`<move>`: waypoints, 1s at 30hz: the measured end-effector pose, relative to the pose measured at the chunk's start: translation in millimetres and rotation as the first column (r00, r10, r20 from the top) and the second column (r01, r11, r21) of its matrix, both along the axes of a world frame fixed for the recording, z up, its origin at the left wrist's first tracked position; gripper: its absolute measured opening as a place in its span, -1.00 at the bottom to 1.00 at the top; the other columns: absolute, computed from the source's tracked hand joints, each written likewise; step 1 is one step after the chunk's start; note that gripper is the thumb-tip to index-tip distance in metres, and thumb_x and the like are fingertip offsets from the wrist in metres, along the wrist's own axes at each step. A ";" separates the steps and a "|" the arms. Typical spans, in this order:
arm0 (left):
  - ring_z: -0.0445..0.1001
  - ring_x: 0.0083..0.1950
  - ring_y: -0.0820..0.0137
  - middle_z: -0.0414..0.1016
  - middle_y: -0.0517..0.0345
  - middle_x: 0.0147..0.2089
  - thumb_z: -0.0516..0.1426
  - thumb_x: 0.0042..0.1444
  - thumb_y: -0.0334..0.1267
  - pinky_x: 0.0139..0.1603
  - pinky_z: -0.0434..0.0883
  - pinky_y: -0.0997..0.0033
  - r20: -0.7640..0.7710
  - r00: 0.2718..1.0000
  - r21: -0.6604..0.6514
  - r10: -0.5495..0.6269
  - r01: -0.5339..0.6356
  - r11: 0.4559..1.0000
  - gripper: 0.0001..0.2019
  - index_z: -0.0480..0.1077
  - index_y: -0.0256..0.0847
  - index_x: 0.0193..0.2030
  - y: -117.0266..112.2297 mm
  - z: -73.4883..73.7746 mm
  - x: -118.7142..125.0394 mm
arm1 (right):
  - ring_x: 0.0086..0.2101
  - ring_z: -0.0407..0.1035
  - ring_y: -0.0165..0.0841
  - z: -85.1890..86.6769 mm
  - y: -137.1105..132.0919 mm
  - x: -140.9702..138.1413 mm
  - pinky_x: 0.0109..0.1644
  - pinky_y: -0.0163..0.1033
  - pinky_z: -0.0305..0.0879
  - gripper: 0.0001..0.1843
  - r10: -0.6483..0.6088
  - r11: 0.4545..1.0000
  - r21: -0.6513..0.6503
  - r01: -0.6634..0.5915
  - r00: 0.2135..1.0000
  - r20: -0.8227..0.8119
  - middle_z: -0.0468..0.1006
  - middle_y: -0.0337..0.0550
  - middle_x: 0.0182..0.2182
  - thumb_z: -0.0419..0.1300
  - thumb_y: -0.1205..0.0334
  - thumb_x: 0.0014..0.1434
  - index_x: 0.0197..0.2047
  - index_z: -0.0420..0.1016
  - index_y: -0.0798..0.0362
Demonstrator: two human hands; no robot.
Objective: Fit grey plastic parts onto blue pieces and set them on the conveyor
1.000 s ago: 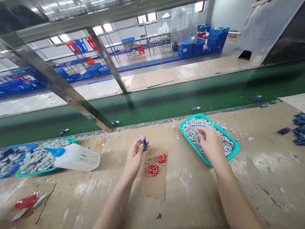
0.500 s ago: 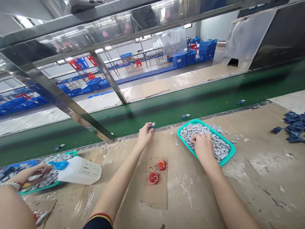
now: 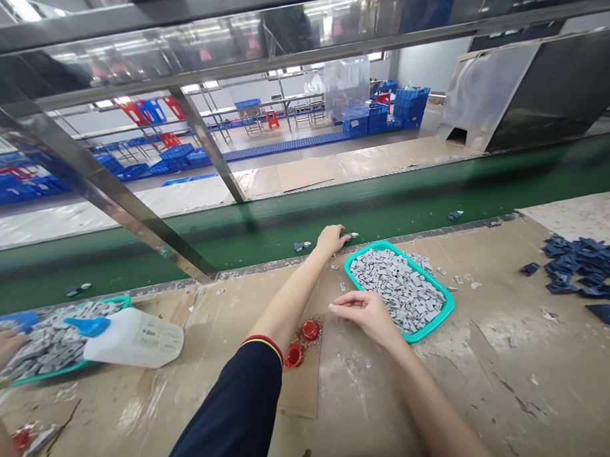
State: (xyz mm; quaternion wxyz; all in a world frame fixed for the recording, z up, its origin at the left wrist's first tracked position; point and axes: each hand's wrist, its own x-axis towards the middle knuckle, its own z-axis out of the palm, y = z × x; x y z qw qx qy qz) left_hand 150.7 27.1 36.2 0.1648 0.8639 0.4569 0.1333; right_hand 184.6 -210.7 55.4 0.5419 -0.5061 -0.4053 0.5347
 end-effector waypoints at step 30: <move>0.44 -0.04 0.39 0.45 0.12 -0.17 0.23 0.00 -0.26 0.06 0.34 0.34 0.816 0.080 -0.520 0.572 -0.329 0.788 -0.77 0.35 -0.19 -0.18 -251.4 40.5 -212.4 | -0.54 0.32 -0.45 -26.2 -10.1 -40.0 -0.41 -0.34 0.27 -0.65 0.087 0.972 -0.210 -0.106 0.991 -0.098 0.53 -0.17 -0.57 0.41 0.05 -0.19 -0.42 0.55 0.15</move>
